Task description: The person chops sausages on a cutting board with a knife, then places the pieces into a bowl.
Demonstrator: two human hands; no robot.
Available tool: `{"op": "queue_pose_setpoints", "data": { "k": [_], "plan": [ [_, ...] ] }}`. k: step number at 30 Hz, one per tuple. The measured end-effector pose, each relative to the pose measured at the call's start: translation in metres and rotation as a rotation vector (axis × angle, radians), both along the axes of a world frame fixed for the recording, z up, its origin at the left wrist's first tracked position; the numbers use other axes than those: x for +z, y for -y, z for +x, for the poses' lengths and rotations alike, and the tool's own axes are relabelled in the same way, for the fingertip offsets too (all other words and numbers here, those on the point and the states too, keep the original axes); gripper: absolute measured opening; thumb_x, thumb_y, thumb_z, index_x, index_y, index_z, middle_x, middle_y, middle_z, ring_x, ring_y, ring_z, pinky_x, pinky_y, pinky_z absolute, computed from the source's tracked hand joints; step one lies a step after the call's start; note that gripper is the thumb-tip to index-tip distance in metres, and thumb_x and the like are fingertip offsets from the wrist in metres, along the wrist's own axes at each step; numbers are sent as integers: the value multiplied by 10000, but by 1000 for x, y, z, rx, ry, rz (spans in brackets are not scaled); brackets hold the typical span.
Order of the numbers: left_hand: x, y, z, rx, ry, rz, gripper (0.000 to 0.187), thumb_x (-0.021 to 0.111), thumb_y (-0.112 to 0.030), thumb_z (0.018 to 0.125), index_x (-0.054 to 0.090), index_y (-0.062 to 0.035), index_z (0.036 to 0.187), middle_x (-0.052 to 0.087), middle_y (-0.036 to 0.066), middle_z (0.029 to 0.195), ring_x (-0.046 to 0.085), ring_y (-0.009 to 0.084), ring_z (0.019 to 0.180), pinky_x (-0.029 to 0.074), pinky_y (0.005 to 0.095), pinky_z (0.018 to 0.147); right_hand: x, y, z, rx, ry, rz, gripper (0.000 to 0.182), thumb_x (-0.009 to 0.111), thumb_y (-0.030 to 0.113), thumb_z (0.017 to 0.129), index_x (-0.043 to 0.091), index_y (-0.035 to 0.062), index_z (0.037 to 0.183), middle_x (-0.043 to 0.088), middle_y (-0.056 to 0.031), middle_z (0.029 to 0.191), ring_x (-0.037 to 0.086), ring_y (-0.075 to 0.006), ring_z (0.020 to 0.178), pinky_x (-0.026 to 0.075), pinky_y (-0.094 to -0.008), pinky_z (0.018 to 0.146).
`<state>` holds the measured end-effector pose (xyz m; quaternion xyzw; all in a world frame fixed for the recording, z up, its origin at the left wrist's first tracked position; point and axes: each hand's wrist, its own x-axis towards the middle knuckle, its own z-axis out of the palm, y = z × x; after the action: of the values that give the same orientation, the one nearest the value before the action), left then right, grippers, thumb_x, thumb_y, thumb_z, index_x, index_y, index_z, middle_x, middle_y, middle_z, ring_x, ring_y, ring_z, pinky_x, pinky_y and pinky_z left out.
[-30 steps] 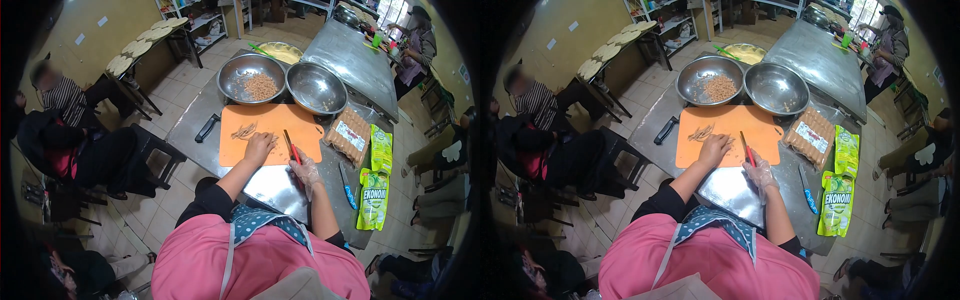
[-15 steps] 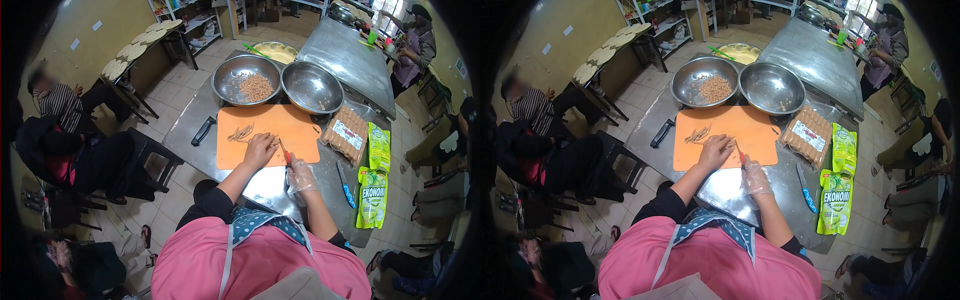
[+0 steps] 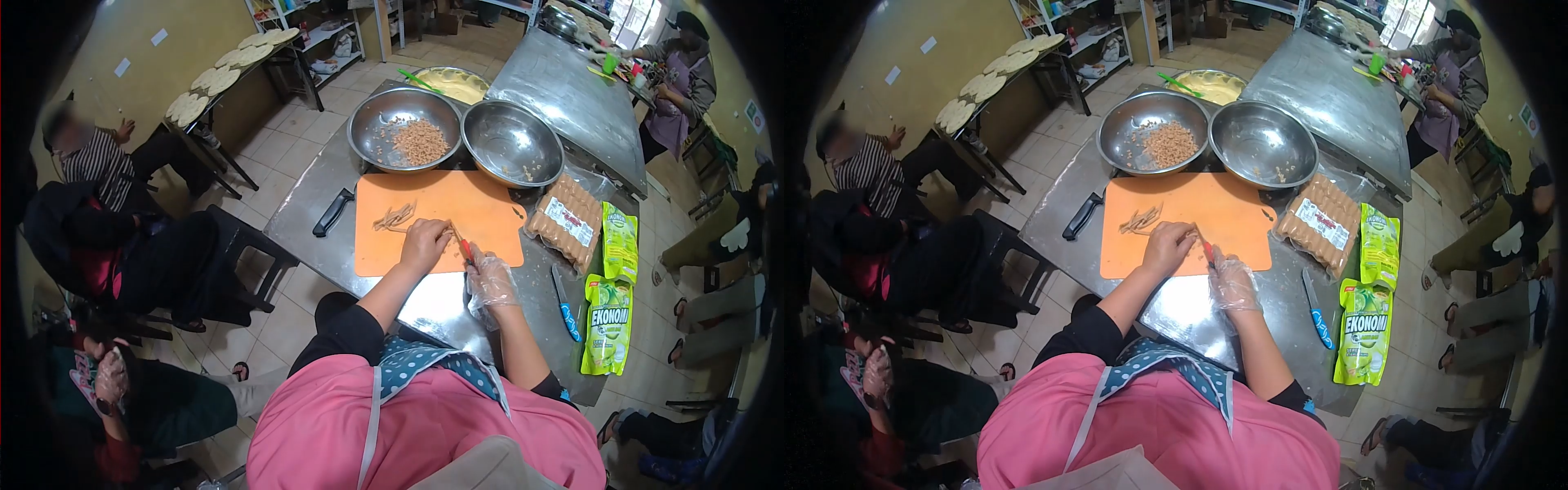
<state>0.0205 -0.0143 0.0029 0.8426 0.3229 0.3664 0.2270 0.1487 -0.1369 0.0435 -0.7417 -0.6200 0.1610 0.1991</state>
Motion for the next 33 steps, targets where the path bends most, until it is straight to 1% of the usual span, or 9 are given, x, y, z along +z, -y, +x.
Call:
{"op": "queue_pose_setpoints", "data": {
  "k": [9,11,14,16,17,20,22,31,33],
  "plan": [
    [4,9,2,99,48,28,211,659,-170,716,589,-18,845,613,131,806,563,306,791,434,400,722,1,10,3,-16,-66,-52,494,539,142,805,408,42,1271,539,-256,929,556,-390,867,442,-455,766],
    [5,8,-2,71,48,25,209,664,-179,710,582,-22,823,608,135,796,563,309,788,435,403,716,-11,10,4,-62,-70,86,443,519,151,817,420,69,1240,550,-259,870,568,-401,796,453,-467,713],
    [-2,1,1,-17,88,103,221,669,-181,689,575,-17,803,601,144,788,566,323,757,444,407,691,-36,1,10,-49,-116,46,248,426,210,882,426,101,1105,545,-252,653,554,-411,586,443,-495,577],
    [-1,0,5,-50,85,88,216,662,-165,679,589,-16,818,605,147,798,573,327,772,451,405,695,-38,-7,11,-91,-174,-82,298,289,305,953,453,82,1063,556,-229,663,570,-386,620,441,-482,571],
    [0,2,4,-62,76,96,226,660,-171,677,597,-16,830,614,149,825,578,329,793,456,406,709,-20,0,5,-115,-199,1,281,306,284,947,468,76,1048,551,-219,643,570,-379,615,445,-475,571],
    [-10,0,-5,-71,7,121,306,677,-198,663,626,-22,908,619,167,941,571,349,894,448,410,799,-38,8,-1,-121,-198,186,327,452,186,864,438,75,1171,567,-237,806,575,-397,748,462,-457,657],
    [-1,3,-7,-107,4,88,307,676,-196,663,629,-30,918,617,158,984,556,339,953,428,415,842,-21,16,-3,-115,-241,119,511,480,164,840,334,105,1326,538,-234,925,550,-384,857,453,-449,737],
    [-5,1,-5,-74,-14,52,280,614,-100,674,622,-14,941,612,168,1019,545,323,1018,417,405,897,-24,25,-1,-215,-307,147,470,463,205,856,375,34,1285,551,-229,1015,547,-362,952,433,-421,833],
    [-11,-2,-4,-64,14,62,298,582,-80,672,613,4,956,609,170,1022,548,322,1021,419,398,904,-31,27,0,-274,-514,372,449,498,204,865,418,34,1272,553,-188,1107,552,-275,1014,417,-349,887]
  ]
}}
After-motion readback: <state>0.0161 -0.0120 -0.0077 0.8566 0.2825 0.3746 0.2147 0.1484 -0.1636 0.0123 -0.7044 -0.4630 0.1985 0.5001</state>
